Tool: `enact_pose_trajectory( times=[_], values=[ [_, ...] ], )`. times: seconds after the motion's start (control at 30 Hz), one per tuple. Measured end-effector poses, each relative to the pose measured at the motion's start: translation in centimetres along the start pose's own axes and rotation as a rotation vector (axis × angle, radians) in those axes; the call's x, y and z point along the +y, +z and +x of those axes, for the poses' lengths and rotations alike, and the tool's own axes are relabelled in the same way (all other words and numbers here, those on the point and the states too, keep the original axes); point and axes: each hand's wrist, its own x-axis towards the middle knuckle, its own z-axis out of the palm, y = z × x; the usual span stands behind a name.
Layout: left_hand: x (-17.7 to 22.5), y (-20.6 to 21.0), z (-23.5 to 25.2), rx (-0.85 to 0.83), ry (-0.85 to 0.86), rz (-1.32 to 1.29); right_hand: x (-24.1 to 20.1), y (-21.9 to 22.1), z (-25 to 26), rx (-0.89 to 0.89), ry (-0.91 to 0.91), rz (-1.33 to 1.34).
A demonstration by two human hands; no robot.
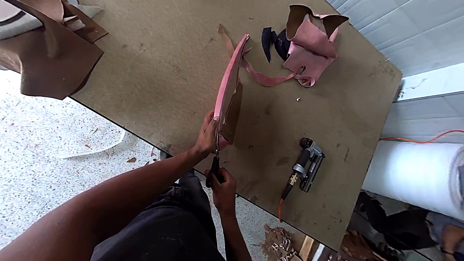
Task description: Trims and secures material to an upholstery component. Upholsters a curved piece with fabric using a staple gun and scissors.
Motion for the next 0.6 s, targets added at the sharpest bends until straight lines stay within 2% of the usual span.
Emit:
enact_pose_trajectory(
  times=[0.37, 0.5, 0.6],
  values=[
    [0.6, -4.1, -0.6, -0.028, -0.03, -0.06, -2.2, 4.2, -0.5, 0.029, 0.045, -0.212],
    [0.7, -5.0, -1.0, -0.019, 0.003, -0.077, -1.5, 5.2, -1.5, 0.028, 0.04, -0.169],
    [0.8, -6.2, -1.4, -0.03, -0.046, -0.062, -1.5, 6.3, -2.5, 0.008, 0.064, -0.104]
  ],
)
